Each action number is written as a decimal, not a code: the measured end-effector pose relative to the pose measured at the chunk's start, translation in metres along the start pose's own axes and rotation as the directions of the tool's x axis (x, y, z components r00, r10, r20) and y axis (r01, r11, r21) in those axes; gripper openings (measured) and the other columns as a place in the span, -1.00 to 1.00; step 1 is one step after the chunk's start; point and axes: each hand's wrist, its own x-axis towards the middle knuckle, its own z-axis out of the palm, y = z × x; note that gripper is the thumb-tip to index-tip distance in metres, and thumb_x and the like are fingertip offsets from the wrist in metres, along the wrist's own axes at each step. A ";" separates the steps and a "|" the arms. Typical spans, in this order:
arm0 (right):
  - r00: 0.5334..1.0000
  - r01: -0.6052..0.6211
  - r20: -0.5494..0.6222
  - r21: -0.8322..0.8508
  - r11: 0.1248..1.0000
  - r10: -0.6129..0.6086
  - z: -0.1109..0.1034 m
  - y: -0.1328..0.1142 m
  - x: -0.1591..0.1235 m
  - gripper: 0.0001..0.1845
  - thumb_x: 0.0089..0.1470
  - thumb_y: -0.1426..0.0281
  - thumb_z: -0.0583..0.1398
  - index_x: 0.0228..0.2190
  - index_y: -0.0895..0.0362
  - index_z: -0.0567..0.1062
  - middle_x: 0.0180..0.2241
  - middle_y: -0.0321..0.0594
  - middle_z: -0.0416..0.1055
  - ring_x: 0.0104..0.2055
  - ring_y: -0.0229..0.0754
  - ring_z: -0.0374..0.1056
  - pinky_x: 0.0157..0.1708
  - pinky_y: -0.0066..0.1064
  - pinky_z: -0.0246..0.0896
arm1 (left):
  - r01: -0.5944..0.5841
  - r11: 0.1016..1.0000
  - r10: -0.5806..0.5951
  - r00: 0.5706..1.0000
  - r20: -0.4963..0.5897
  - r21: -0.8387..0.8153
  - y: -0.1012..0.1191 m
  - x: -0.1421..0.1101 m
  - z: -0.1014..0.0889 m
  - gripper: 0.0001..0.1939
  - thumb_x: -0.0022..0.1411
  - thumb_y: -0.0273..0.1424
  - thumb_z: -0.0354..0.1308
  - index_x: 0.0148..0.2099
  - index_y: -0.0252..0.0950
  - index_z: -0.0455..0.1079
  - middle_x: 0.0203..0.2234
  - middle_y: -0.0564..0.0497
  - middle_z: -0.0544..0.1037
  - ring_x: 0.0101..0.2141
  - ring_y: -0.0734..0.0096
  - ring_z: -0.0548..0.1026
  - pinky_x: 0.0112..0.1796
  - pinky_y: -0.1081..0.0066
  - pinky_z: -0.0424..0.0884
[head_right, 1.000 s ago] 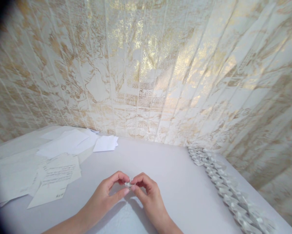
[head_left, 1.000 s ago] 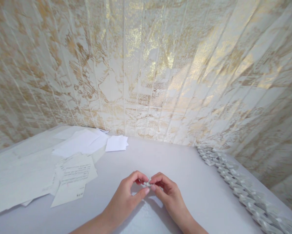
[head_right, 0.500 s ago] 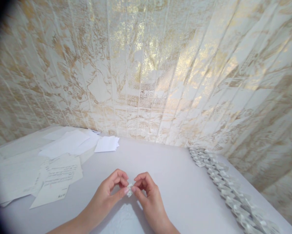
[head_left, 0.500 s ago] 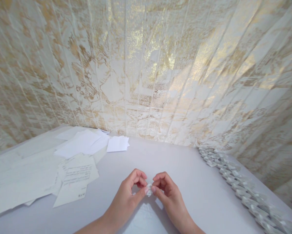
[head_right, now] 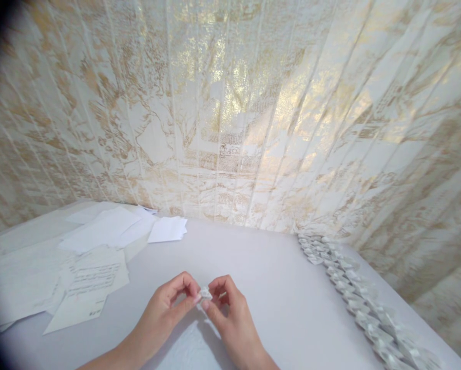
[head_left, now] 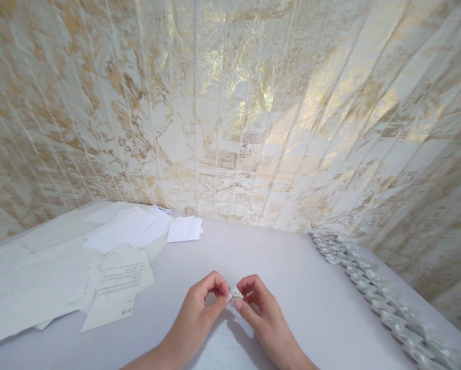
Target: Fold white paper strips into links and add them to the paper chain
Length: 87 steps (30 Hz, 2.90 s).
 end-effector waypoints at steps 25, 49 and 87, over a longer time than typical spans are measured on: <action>0.930 0.343 0.227 -0.256 0.904 -0.289 -0.015 -0.002 0.003 -0.85 0.18 0.51 0.19 -0.25 0.03 0.50 -0.32 -0.23 0.43 -0.24 -0.13 0.36 -0.21 -0.36 0.25 | 0.284 0.956 -0.267 0.945 0.190 -0.068 0.001 0.010 -0.003 -0.70 0.01 -0.13 0.19 -0.52 -0.27 0.34 -0.71 0.12 0.35 -0.59 0.43 0.27 -0.45 0.39 0.15; 0.987 -0.072 0.154 0.130 0.989 0.052 -0.008 0.006 0.005 -0.58 0.08 0.03 0.28 -0.23 0.09 0.38 -0.53 -0.44 0.22 -0.48 -0.28 0.14 -0.42 -0.44 0.02 | 0.250 0.964 -0.200 0.907 0.372 -0.093 -0.013 0.009 -0.007 -0.74 0.13 -0.22 0.24 -0.40 -0.35 0.44 -0.54 -0.04 0.60 -0.51 0.40 0.46 -0.36 0.39 0.34; 0.986 0.114 0.156 -0.364 0.925 -0.060 -0.013 0.006 0.003 -0.87 0.21 0.39 0.16 -0.38 0.09 0.49 -0.51 -0.38 0.37 -0.48 -0.28 0.22 -0.44 -0.49 0.05 | 0.004 0.977 -0.041 0.985 0.170 0.214 0.001 0.001 -0.005 -0.90 0.22 -0.39 0.09 -0.30 -0.24 0.42 -0.44 0.10 0.53 -0.34 0.33 0.46 -0.27 0.43 0.26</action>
